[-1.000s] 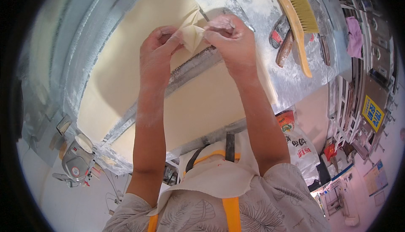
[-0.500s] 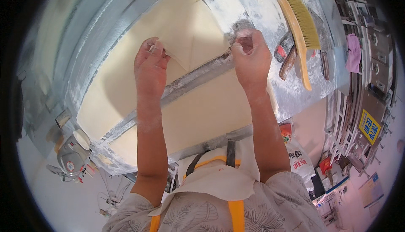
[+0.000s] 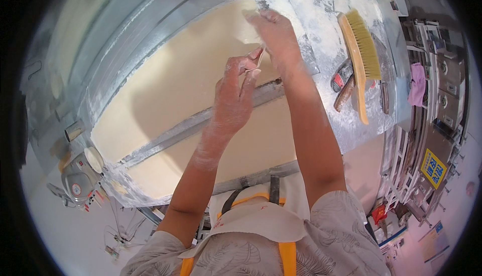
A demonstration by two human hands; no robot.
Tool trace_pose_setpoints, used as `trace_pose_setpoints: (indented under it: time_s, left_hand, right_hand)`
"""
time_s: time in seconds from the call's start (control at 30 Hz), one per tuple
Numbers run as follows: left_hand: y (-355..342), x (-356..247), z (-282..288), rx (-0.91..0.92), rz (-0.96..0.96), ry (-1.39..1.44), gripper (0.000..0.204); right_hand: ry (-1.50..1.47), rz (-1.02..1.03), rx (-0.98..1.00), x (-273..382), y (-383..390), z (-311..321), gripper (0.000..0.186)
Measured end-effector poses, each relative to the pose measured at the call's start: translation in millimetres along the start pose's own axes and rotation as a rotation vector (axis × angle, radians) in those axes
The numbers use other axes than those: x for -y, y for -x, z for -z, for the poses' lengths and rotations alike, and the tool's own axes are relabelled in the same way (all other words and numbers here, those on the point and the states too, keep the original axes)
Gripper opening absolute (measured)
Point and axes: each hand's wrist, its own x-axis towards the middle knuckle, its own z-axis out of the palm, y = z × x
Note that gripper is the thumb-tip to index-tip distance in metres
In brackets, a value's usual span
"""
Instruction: The person brushes a large sheet of dough on a metal table, then peels and lifts sections of the dough, smoothing and repositioning them. The person repeats brushing and handling motions across the dough surface.
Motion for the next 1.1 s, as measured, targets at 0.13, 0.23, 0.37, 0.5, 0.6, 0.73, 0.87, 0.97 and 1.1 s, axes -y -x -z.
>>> trace_pose_setpoints:
  time_s: [0.13,0.23,0.37,0.5,0.6,0.73,0.87,0.97,1.1]
  left_hand:
    - [-0.1,-3.3,-4.8,-0.04,0.026,0.062,0.016]
    - [-1.2,0.5,-6.4,-0.058,-0.023,0.026,0.015]
    - [2.0,1.4,-6.3,-0.076,0.036,0.053,0.015]
    - [6.1,4.3,-11.4,-0.115,-0.011,0.014,0.013]
    - [8.9,4.4,-13.1,-0.181,-0.105,-0.042,0.012]
    - [29.1,-1.1,3.6,-0.298,-0.133,-0.138,0.014]
    - [63.6,23.9,74.1,-0.254,0.144,0.011,0.012]
    - [87.8,63.5,146.6,-0.433,0.306,0.283,0.014]
    - [76.5,86.0,223.2,-0.623,0.232,0.103,0.031]
  right_hand:
    - [-0.204,0.061,0.001,13.4,-5.3,-3.7,0.043]
    - [-0.162,0.146,0.049,-0.4,-12.4,9.5,0.043]
    - [-0.007,-0.05,0.01,5.4,22.1,16.8,0.046]
    - [0.134,-0.131,0.106,13.2,34.2,14.5,0.045]
    - [0.147,-0.045,0.136,1.2,17.0,13.0,0.038]
    - [0.037,0.186,0.106,-15.4,13.1,-9.7,0.029]
    - [-0.34,0.195,0.162,-36.2,20.0,-36.6,0.031]
    - [-0.247,0.241,0.177,-22.5,55.4,-86.9,0.029]
    - [0.394,0.696,0.284,-63.1,111.9,-207.6,0.037]
